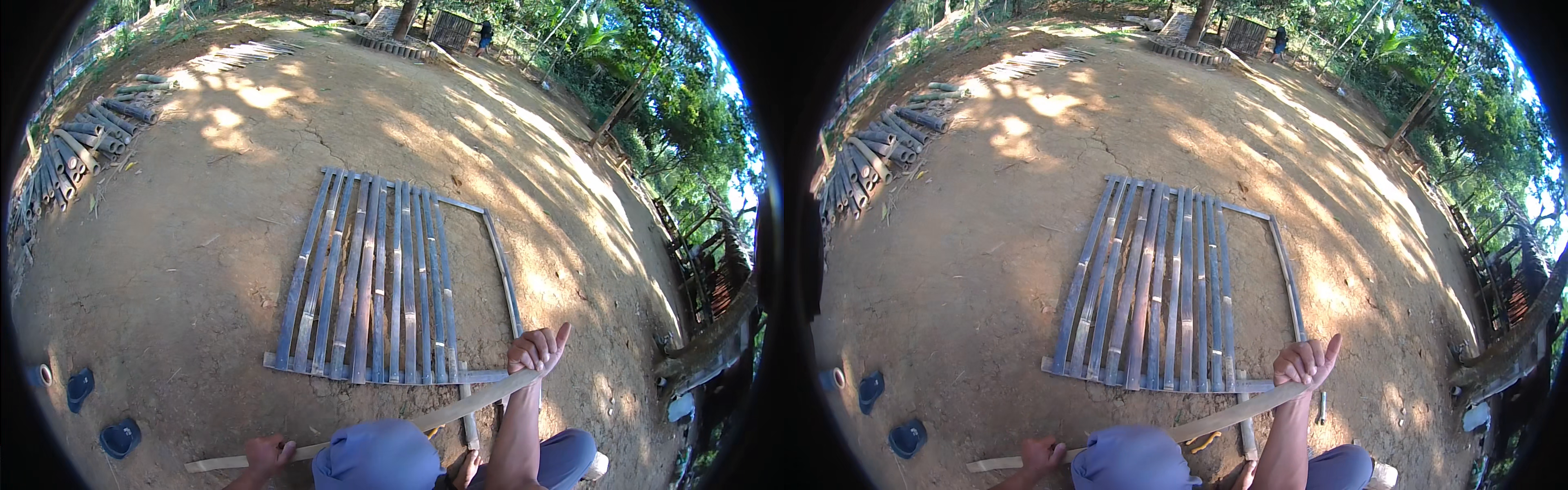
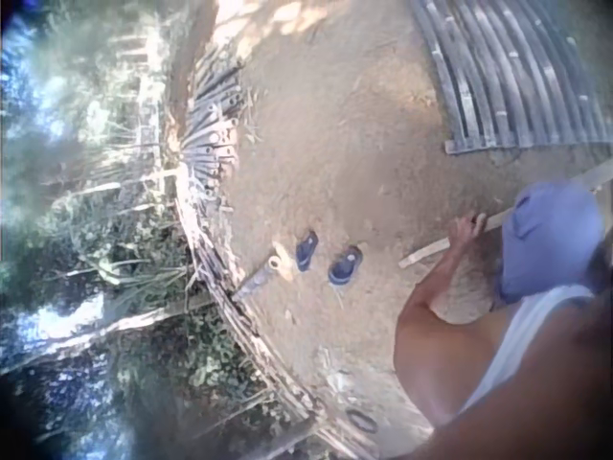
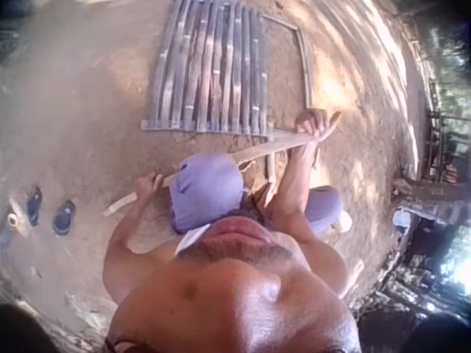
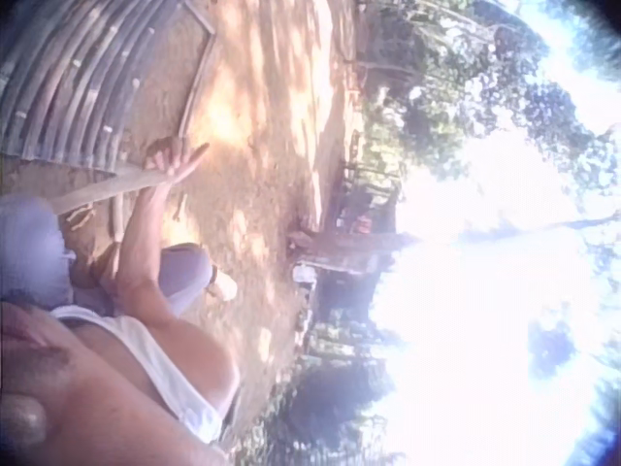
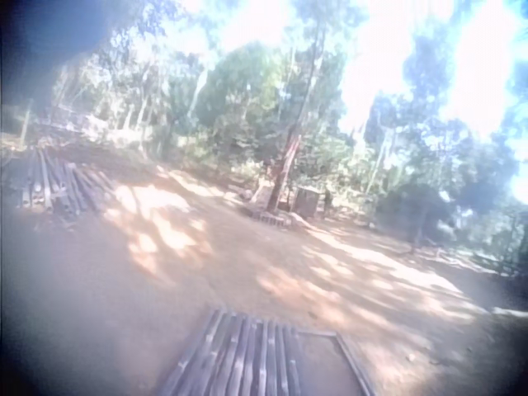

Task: The person aligns thin bamboo slats onto a larger bamboo pole frame and secures them by driving nails into the slats with a hammer.

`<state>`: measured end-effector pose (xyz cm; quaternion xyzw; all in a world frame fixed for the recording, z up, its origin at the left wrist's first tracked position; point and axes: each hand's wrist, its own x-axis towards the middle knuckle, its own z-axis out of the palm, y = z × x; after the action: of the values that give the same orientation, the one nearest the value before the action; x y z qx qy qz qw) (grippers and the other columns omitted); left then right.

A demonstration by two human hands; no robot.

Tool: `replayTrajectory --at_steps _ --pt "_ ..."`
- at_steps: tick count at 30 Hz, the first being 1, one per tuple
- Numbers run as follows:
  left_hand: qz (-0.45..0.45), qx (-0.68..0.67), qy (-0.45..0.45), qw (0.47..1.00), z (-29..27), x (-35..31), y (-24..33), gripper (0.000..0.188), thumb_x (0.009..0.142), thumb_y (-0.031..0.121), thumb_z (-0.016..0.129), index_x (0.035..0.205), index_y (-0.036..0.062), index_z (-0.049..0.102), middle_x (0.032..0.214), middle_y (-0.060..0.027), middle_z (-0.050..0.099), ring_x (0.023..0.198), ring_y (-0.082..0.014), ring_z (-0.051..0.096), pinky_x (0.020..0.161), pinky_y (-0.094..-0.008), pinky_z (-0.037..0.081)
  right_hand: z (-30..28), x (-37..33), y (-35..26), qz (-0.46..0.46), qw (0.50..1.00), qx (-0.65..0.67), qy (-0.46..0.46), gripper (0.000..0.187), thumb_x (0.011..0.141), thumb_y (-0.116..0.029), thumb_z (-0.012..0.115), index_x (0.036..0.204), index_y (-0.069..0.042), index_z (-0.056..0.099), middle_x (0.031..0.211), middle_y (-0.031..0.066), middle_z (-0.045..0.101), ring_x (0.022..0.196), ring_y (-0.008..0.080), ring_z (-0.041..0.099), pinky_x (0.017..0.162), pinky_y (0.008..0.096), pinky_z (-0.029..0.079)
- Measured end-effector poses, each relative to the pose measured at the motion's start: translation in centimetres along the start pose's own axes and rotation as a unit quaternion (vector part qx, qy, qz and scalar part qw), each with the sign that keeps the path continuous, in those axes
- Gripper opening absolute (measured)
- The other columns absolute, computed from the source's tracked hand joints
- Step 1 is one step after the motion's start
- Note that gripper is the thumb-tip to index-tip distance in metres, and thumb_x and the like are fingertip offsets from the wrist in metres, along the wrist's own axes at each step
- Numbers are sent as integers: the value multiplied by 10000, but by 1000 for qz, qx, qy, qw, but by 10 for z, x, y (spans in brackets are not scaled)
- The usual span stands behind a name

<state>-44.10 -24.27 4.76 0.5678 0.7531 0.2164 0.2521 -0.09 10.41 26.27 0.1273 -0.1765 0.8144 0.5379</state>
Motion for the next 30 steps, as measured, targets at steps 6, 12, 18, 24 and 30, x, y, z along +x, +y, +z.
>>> replayTrajectory --at_steps 6,12,18,24,30 --pt "-7 21 10 1000 29 15 -7 517 901 580 607 707 110 698 619 -149 658 584 -386 670 563 -524 513 41 3 11 8 997 -73 -5 674 1081 -609 386 636 -109 462 561 15 459 395 78 410 405 232 306" --pt "-19 46 -1 999 7 -1 -12 509 914 566 600 797 84 713 693 -174 678 676 -416 685 630 -505 537 -7 -20 -16 77 994 20 77 711 1086 -616 336 679 -74 554 591 41 508 409 102 450 440 265 348" --pt "-48 68 -68 994 -12 11 34 498 920 570 595 836 95 719 729 -176 688 706 -419 689 649 -502 542 -52 -25 -26 83 988 92 91 699 1070 -589 392 675 -49 595 545 50 486 378 121 440 433 275 364" --pt "12 32 -125 992 63 33 114 489 926 573 590 875 106 726 764 -177 698 735 -422 693 668 -500 547 -51 -22 -25 67 986 67 134 674 1071 -582 409 638 -76 511 543 42 472 380 104 418 418 263 329" --pt "41 -23 -147 988 125 70 143 483 931 577 586 913 117 732 800 -178 709 765 -424 697 687 -497 553 -57 -27 -23 75 995 33 56 677 1089 -603 342 677 -90 500 590 50 513 408 92 438 437 252 334"
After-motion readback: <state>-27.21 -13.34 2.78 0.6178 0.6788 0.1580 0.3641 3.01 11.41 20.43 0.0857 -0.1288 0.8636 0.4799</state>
